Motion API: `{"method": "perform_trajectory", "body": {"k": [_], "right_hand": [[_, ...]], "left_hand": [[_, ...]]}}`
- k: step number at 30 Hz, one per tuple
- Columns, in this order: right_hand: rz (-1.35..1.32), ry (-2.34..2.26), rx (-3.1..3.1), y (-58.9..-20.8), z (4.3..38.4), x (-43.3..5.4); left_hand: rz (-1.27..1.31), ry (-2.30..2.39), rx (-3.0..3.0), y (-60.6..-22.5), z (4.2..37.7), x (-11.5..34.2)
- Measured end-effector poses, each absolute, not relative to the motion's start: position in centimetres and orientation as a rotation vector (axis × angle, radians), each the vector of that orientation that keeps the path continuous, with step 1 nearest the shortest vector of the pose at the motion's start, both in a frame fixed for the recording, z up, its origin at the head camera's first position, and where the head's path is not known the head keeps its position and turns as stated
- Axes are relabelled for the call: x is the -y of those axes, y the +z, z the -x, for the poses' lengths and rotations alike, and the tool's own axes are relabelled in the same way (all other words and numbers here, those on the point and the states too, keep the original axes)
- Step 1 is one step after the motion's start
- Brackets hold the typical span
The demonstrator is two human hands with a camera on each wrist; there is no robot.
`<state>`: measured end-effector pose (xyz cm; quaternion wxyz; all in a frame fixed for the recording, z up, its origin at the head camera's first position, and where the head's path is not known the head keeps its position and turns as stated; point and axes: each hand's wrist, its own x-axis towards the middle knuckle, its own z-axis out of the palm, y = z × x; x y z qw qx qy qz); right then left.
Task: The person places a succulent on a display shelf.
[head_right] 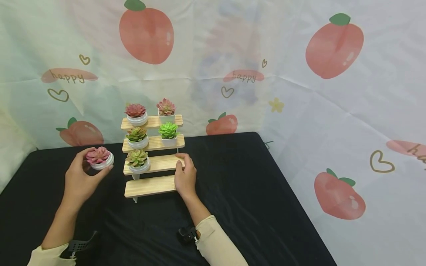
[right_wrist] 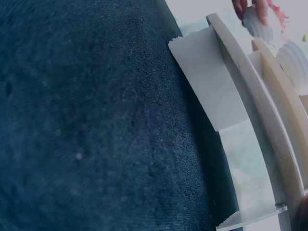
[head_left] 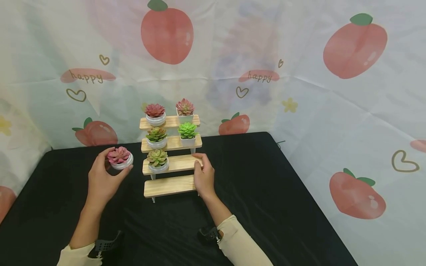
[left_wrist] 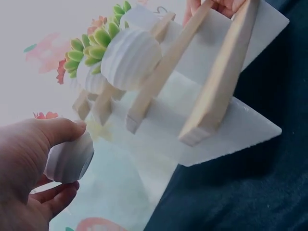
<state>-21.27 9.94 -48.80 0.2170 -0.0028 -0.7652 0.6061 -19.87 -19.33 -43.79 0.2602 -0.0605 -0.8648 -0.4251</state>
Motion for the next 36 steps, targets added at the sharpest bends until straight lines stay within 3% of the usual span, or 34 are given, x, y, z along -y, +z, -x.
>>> {"method": "perform_trajectory", "body": {"k": [36], "right_hand": [[0.024,1.663,2.128,-48.7,21.3,-9.9]], "left_hand": [[0.374,-1.218,2.138,-40.6,18.8,14.6]]}}
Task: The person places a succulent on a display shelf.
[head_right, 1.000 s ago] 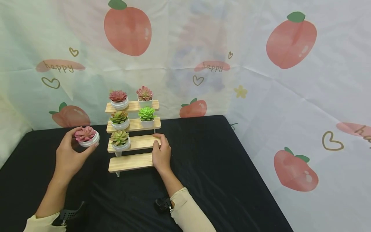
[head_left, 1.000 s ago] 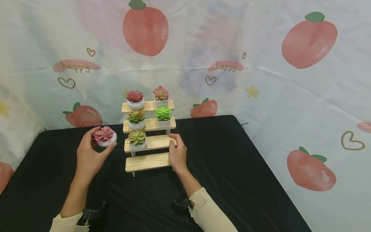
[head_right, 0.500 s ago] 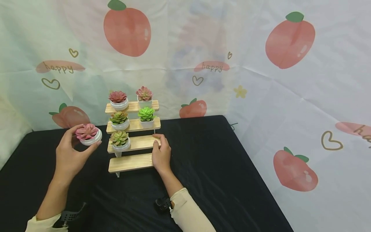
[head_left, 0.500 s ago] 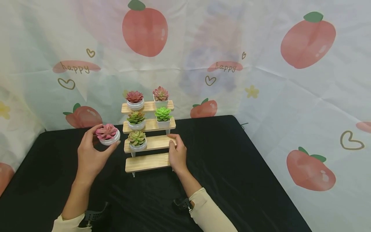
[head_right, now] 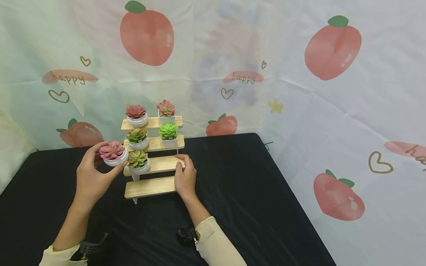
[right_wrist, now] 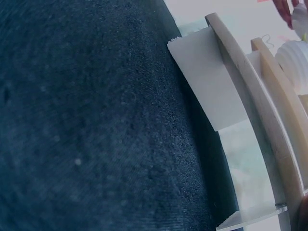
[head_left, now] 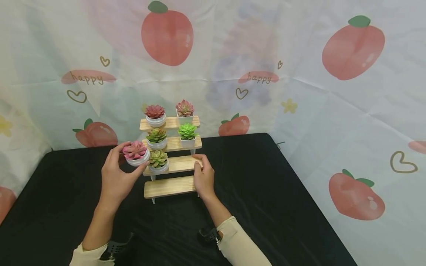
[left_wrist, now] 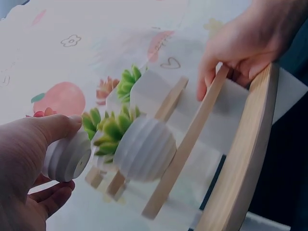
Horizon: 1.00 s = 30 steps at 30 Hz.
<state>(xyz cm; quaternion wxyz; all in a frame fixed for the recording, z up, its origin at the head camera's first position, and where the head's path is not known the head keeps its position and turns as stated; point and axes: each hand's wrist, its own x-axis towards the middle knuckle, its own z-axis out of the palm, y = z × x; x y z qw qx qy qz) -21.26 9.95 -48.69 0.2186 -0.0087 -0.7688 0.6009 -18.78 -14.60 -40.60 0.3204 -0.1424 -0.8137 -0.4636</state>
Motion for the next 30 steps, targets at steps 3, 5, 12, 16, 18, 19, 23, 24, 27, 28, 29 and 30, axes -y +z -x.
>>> {"method": "perform_trajectory", "body": {"k": [3,5,12,16,18,19,23,24,27,28,29,30], "right_hand": [[0.028,1.666,2.13,-48.7,21.2,-9.9],[0.026,1.665,2.129,-48.8,21.3,-10.0],[0.022,1.652,2.124,-48.9,21.3,-10.0],[0.025,1.656,2.129,-48.8,21.3,-10.0],[0.022,1.662,2.126,-48.8,21.3,-10.0],[0.021,1.662,2.124,-48.8,21.3,-10.1],[0.014,1.657,2.118,-48.8,21.4,-10.1],[0.016,1.655,2.119,-48.8,21.4,-10.1],[0.02,1.65,2.125,-48.9,21.4,-10.0],[0.021,1.65,2.126,-48.9,21.4,-10.0],[0.022,1.65,2.128,-48.9,21.4,-10.0],[0.022,1.65,2.128,-48.9,21.4,-10.0]], "left_hand": [[0.398,-1.223,2.13,-40.5,18.6,13.9],[0.414,-1.225,2.127,-40.4,18.5,13.5],[0.438,-1.229,2.135,-40.3,18.3,12.5],[0.442,-1.224,2.12,-40.2,18.3,12.3],[0.449,-1.224,2.107,-40.1,18.3,12.2],[0.453,-1.224,2.102,-40.0,18.3,12.2],[0.469,-1.235,2.093,-39.7,18.2,11.7],[0.472,-1.238,2.096,-39.6,18.2,11.6],[0.481,-1.245,2.108,-39.5,18.1,11.1],[0.486,-1.245,2.114,-39.5,18.1,11.0],[0.491,-1.244,2.119,-39.4,18.1,10.8],[0.496,-1.247,2.122,-39.4,18.1,10.6]]}}
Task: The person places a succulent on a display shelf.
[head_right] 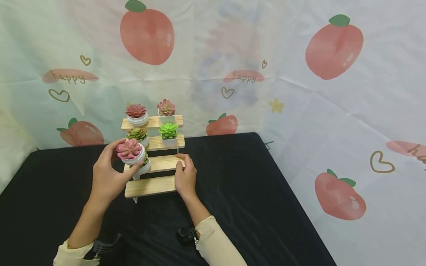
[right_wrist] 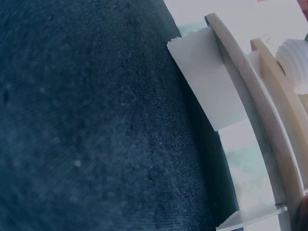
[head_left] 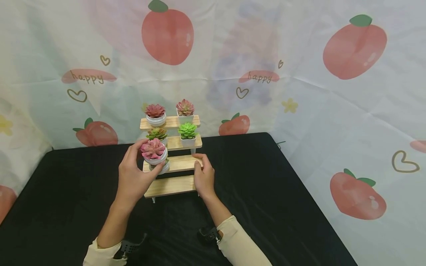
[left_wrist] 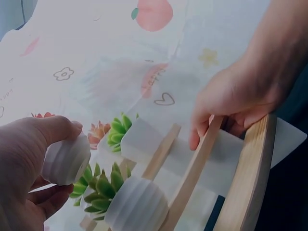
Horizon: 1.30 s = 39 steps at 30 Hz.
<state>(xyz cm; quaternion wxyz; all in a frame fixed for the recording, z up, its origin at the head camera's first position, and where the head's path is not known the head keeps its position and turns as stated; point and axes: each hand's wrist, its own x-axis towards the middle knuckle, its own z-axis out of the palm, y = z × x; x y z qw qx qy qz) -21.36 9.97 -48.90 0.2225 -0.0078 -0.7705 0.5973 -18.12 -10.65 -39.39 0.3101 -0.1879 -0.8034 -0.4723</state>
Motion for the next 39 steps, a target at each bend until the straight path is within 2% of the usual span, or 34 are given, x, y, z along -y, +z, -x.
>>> {"method": "perform_trajectory", "body": {"k": [10,27,39], "right_hand": [[0.023,1.646,2.127,-48.7,21.3,-10.0],[0.007,1.625,2.127,-48.4,21.1,-10.0],[0.016,1.636,2.129,-48.5,21.1,-10.2]], "left_hand": [[0.538,-1.249,2.133,-39.2,18.2,9.4],[0.791,-1.266,2.138,-38.7,18.1,6.8],[0.832,-1.126,2.282,-38.0,18.2,5.1]]}}
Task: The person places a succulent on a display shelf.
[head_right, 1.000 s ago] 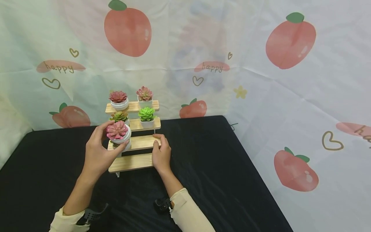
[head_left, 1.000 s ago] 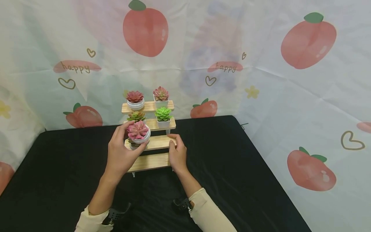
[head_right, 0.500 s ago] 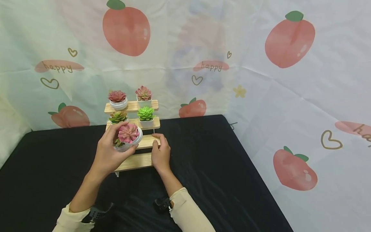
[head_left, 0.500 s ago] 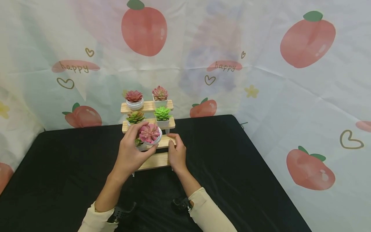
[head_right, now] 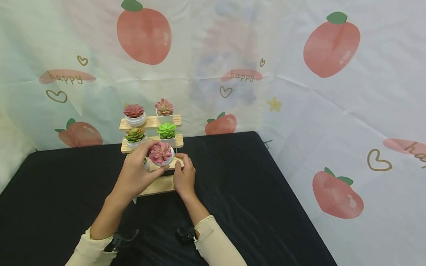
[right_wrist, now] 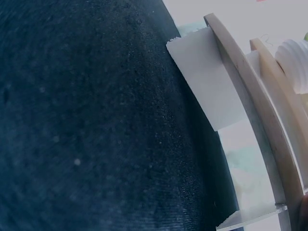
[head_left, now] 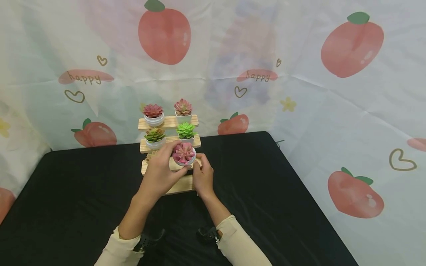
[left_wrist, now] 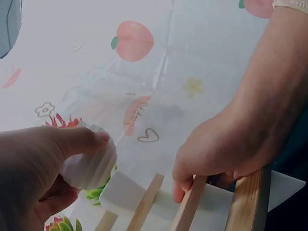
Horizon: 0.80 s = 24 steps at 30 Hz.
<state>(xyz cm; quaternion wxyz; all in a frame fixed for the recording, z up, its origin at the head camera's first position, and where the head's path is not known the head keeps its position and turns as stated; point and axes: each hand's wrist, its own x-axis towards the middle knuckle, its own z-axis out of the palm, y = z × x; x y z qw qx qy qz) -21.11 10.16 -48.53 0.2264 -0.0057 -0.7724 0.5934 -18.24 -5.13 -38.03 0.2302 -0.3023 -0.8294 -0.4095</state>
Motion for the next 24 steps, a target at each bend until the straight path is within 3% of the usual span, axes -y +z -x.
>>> {"method": "perform_trajectory", "body": {"k": [10,24], "right_hand": [[0.019,1.614,2.159,-48.5,20.9,-10.3],[0.004,1.676,2.125,-48.6,21.0,-10.2]], "left_hand": [[0.775,-1.067,2.423,-38.6,18.1,3.4],[0.758,-0.632,2.473,-38.7,19.1,3.6]]}}
